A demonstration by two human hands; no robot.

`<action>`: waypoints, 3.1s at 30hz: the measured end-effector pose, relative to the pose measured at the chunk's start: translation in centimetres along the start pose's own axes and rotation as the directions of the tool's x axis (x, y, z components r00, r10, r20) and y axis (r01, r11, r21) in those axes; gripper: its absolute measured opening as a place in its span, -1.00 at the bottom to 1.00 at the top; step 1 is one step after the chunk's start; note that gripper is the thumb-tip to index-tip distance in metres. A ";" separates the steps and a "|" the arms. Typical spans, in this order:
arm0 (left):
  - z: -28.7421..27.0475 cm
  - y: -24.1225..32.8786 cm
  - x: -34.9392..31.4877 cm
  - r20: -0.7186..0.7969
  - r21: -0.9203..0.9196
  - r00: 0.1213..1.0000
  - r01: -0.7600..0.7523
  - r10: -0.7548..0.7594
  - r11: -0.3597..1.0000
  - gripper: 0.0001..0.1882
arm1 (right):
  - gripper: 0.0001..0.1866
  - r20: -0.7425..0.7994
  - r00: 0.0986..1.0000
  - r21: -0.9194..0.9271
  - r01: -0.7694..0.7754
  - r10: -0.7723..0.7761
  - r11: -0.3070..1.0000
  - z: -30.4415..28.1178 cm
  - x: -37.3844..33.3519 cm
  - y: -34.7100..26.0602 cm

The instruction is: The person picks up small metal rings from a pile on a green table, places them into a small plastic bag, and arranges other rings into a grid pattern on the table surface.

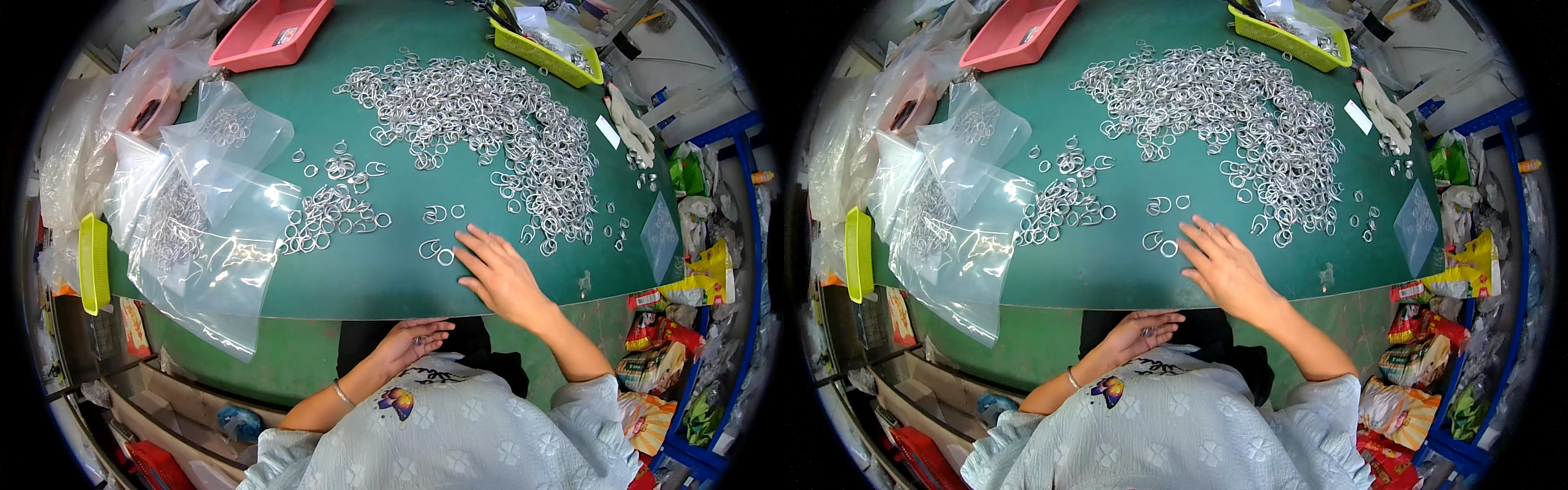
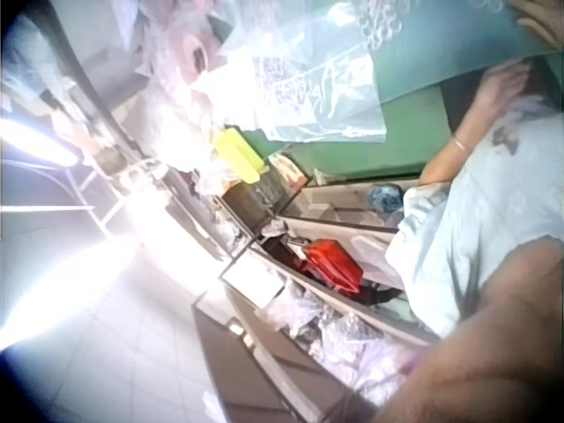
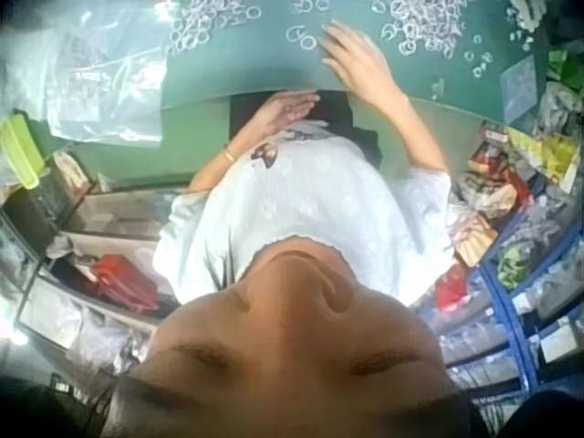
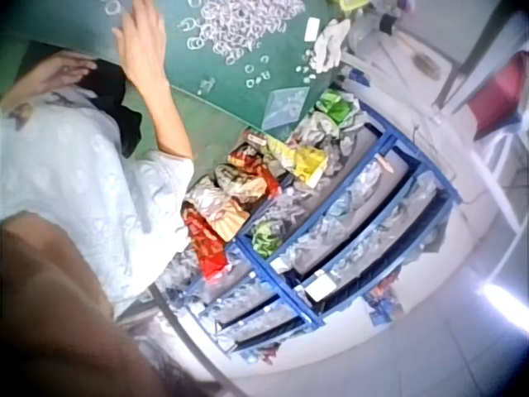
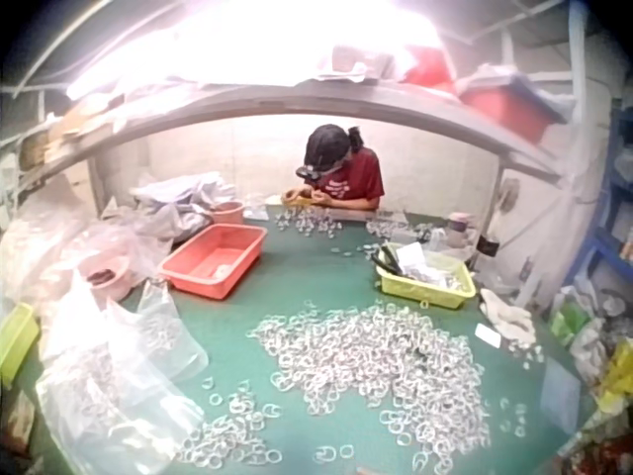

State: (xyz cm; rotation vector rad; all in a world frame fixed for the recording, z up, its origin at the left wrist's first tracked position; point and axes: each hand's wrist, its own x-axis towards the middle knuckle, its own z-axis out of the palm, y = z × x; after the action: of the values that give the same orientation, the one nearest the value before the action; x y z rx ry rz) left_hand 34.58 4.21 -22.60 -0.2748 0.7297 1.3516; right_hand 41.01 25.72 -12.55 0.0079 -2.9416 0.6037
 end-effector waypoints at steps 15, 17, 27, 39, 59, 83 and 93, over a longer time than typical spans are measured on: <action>0.8 0.2 -0.3 0.036 0.028 0.999 0.018 -0.019 0.999 -0.59 | -0.70 -0.102 0.992 -0.058 -0.083 0.077 0.995 0.2 -0.1 1.5; 0.7 -0.1 0.1 0.058 -0.066 0.998 0.032 -0.028 0.997 -0.57 | -0.69 -0.035 0.998 -0.125 -0.054 0.050 0.991 -0.2 -1.0 0.2; 1.9 -0.5 1.2 0.104 -0.411 0.994 0.058 -0.017 0.910 -0.66 | -0.69 0.072 0.984 0.223 0.143 -0.162 0.964 1.6 -6.2 -4.4; 0.7 0.0 -0.1 0.043 -0.045 0.999 0.007 -0.005 0.999 -0.71 | -0.40 0.032 0.999 -0.038 -0.022 0.023 0.999 1.0 4.4 -0.3; 6.5 6.0 -3.9 0.334 0.942 0.718 -0.233 0.611 -0.241 -0.64 | -0.52 0.013 0.978 0.078 -0.209 0.208 0.975 2.3 9.7 1.8; 5.4 14.2 -3.2 0.219 0.894 0.481 0.250 0.849 -0.373 -0.76 | -0.56 0.019 0.998 -0.077 -0.065 0.067 0.995 -0.6 5.2 1.9; 4.5 7.6 -6.9 0.067 0.646 0.995 -0.098 0.072 0.757 -0.72 | -0.49 0.103 0.986 -0.044 -0.124 0.128 0.991 -1.8 0.1 -1.9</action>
State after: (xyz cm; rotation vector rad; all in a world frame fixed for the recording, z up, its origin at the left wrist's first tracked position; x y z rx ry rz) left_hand 28.54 3.05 -13.26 0.3496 1.1442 1.1012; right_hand 41.17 24.66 -10.09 -0.1568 -3.0734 0.5824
